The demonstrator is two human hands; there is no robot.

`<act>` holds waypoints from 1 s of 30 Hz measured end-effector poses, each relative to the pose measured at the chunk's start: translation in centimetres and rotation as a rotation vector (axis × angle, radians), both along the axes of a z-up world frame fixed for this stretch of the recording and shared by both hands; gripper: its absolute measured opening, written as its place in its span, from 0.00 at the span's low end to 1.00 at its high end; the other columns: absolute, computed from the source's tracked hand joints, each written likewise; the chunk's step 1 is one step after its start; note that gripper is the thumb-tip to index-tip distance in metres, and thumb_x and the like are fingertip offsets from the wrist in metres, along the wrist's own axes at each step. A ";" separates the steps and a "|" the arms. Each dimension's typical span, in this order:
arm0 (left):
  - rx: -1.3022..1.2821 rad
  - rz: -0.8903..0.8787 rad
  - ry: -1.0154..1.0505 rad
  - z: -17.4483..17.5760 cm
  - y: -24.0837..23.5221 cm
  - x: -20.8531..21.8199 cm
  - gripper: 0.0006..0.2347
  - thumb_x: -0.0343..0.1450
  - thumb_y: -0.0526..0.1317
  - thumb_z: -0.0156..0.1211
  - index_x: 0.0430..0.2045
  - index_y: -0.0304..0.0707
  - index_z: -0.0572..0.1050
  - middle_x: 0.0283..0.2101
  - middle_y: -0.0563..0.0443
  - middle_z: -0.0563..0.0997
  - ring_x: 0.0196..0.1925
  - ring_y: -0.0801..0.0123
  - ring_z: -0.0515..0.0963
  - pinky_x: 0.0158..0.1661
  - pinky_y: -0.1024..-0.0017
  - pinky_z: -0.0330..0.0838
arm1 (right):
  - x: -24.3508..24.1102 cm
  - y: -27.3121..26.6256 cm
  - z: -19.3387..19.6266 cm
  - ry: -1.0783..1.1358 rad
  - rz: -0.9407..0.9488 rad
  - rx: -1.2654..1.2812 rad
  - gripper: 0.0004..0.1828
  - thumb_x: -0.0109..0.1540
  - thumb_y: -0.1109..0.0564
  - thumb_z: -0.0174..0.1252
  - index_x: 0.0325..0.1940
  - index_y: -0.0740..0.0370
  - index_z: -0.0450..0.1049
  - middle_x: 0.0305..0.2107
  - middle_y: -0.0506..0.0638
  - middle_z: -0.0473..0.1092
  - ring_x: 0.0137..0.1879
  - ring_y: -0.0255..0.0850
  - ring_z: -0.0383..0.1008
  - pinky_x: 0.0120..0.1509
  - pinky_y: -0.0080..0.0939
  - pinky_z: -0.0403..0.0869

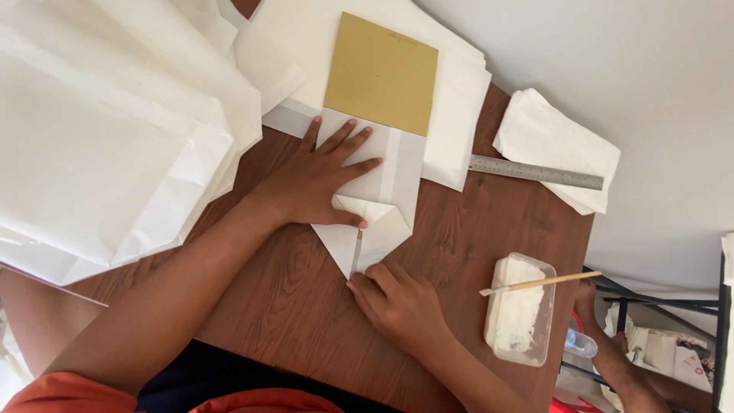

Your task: Folding and gluing paper sheets to assemble paper bags using a cardboard template.

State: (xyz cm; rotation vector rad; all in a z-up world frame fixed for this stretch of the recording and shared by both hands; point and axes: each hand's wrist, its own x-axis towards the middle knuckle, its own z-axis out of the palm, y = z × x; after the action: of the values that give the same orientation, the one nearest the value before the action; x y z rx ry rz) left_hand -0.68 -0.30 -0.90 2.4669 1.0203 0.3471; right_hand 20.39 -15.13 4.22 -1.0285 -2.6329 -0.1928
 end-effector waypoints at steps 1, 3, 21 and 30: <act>0.017 -0.003 -0.003 -0.1 0.1 0.0 0.44 0.64 0.73 0.53 0.71 0.46 0.56 0.78 0.39 0.39 0.79 0.51 0.30 0.69 0.38 0.17 | -0.3 0.0 0.0 0.002 0.009 0.023 0.04 0.65 0.57 0.63 0.37 0.55 0.75 0.30 0.43 0.63 0.28 0.38 0.65 0.23 0.37 0.63; 0.030 0.003 -0.005 -0.1 0.1 0.0 0.44 0.64 0.74 0.53 0.71 0.45 0.57 0.78 0.39 0.40 0.79 0.51 0.30 0.69 0.37 0.18 | -0.9 -0.2 -0.1 0.005 0.026 0.040 0.03 0.64 0.59 0.63 0.37 0.57 0.75 0.29 0.44 0.64 0.27 0.39 0.64 0.23 0.38 0.63; 0.209 -0.171 -0.302 8.2 -5.3 -1.8 0.10 0.63 0.36 0.59 0.36 0.38 0.82 0.39 0.49 0.81 0.44 0.54 0.77 0.53 0.54 0.67 | 0.1 0.0 -1.2 0.244 -0.148 0.009 0.02 0.60 0.61 0.54 0.33 0.61 0.70 0.34 0.50 0.65 0.27 0.37 0.67 0.28 0.30 0.65; 0.615 -0.010 -0.322 5.6 -10.9 -2.3 0.06 0.73 0.27 0.56 0.33 0.38 0.78 0.39 0.50 0.80 0.38 0.59 0.77 0.45 0.59 0.73 | 1.3 0.1 0.0 0.427 -0.001 -0.123 0.05 0.66 0.61 0.53 0.38 0.65 0.71 0.34 0.52 0.64 0.29 0.37 0.65 0.28 0.29 0.67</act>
State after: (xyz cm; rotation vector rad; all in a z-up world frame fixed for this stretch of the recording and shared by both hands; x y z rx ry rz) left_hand -3.02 -11.15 4.73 2.7943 0.8493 1.1607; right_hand 21.73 -15.03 4.25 -0.9815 -2.2767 0.1737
